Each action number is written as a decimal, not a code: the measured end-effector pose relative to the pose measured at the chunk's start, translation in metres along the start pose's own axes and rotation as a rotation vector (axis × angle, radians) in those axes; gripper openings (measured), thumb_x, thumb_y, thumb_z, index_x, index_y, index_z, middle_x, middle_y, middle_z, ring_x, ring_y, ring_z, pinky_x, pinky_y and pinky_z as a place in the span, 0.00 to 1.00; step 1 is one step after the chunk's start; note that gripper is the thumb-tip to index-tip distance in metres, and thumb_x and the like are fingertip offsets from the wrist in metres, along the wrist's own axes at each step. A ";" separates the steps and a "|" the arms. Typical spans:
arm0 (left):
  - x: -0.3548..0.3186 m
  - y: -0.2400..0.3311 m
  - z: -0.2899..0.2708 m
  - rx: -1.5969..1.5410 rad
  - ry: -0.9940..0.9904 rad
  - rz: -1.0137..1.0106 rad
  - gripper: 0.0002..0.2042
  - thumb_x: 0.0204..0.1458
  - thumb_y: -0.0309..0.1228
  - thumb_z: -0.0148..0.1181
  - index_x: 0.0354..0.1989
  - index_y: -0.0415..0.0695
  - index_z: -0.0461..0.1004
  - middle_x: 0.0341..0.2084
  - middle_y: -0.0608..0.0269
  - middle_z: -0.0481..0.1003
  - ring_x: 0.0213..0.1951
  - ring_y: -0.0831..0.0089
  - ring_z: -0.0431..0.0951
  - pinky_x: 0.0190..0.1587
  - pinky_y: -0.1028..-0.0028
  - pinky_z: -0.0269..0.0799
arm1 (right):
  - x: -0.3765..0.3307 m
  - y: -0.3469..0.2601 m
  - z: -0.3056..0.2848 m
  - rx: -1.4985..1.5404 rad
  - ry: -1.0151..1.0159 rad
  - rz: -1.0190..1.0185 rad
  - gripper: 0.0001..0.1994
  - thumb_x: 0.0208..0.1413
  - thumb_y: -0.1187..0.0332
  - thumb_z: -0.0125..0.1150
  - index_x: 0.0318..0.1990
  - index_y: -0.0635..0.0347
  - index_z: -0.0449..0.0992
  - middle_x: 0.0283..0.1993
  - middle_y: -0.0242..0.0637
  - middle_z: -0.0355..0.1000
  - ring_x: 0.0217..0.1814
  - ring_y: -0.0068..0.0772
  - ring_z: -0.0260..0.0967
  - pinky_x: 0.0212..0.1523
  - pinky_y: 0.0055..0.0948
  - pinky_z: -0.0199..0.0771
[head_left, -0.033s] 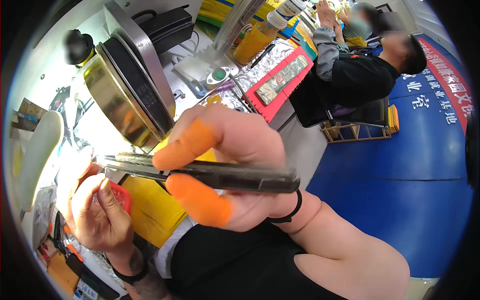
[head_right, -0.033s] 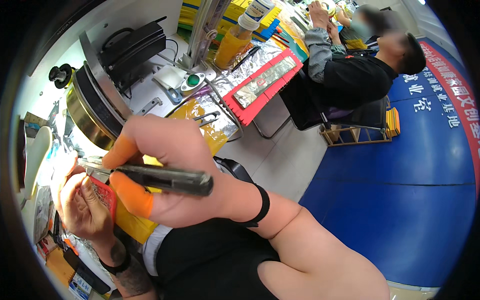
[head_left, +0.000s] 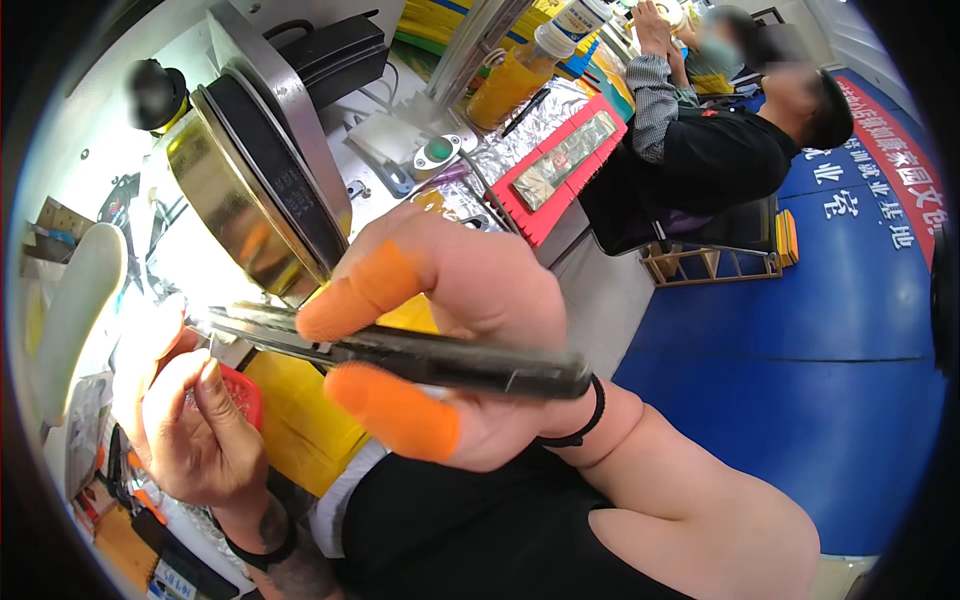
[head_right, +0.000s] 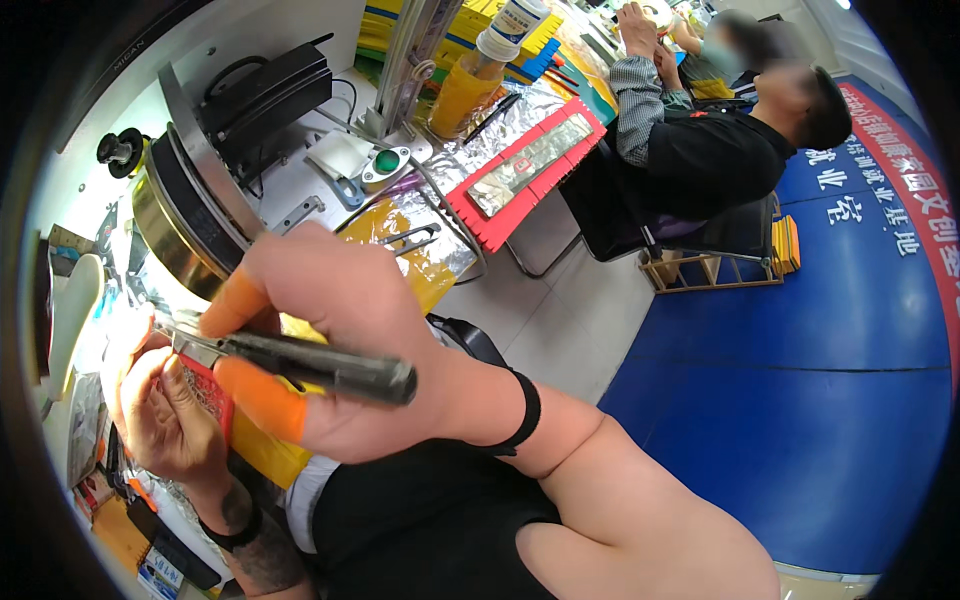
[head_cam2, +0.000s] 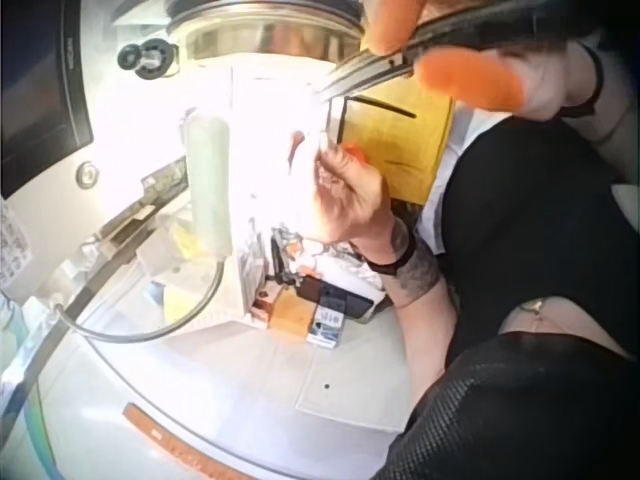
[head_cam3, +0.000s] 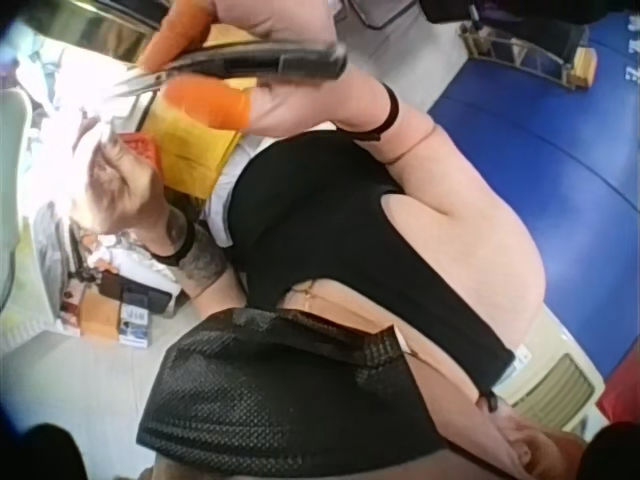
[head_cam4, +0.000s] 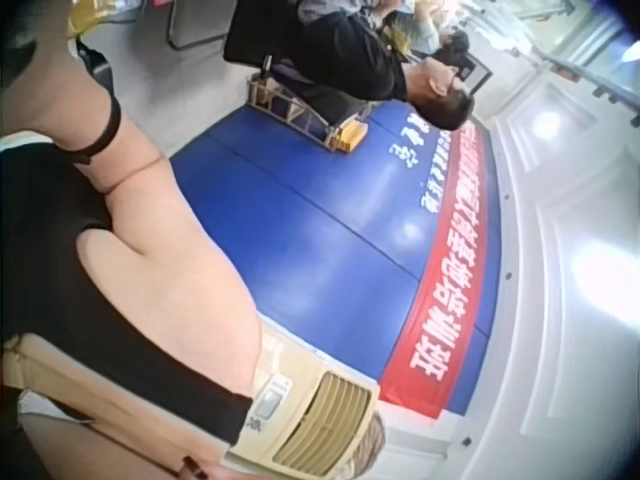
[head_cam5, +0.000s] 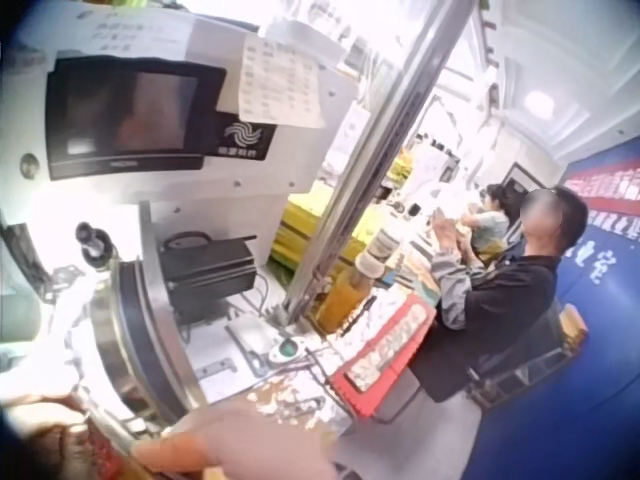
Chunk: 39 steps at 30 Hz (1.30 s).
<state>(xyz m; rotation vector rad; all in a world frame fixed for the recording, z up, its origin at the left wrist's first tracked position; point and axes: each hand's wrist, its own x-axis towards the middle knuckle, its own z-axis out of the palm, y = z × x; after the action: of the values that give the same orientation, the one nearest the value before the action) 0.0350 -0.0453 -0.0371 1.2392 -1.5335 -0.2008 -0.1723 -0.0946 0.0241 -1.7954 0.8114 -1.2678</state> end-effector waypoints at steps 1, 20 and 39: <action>-0.001 0.000 0.000 -0.002 0.004 -0.003 0.06 0.54 0.13 0.57 0.40 0.30 0.74 0.47 0.44 0.73 0.46 0.59 0.78 0.51 0.66 0.74 | 0.002 -0.007 -0.004 -0.079 -0.074 -0.010 0.10 0.43 0.71 0.67 0.34 0.63 0.75 0.30 0.37 0.74 0.30 0.38 0.72 0.49 0.37 0.69; -0.004 -0.004 0.006 -0.046 0.048 -0.049 0.06 0.55 0.14 0.56 0.40 0.32 0.73 0.45 0.43 0.73 0.45 0.59 0.78 0.50 0.66 0.75 | 0.000 0.006 0.006 -0.164 -0.135 -0.263 0.10 0.54 0.64 0.59 0.28 0.61 0.70 0.23 0.36 0.64 0.24 0.41 0.68 0.69 0.69 0.45; -0.005 -0.007 0.002 -0.023 -0.017 -0.001 0.05 0.59 0.14 0.51 0.43 0.31 0.70 0.49 0.46 0.71 0.49 0.64 0.74 0.53 0.68 0.71 | -0.002 0.006 0.004 -0.168 -0.189 -0.297 0.09 0.56 0.65 0.51 0.31 0.61 0.69 0.28 0.39 0.67 0.29 0.44 0.70 0.68 0.72 0.42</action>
<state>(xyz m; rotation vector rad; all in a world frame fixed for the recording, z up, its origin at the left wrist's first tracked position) 0.0368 -0.0462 -0.0459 1.2235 -1.5409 -0.2295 -0.1694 -0.0955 0.0171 -2.1967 0.5740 -1.2162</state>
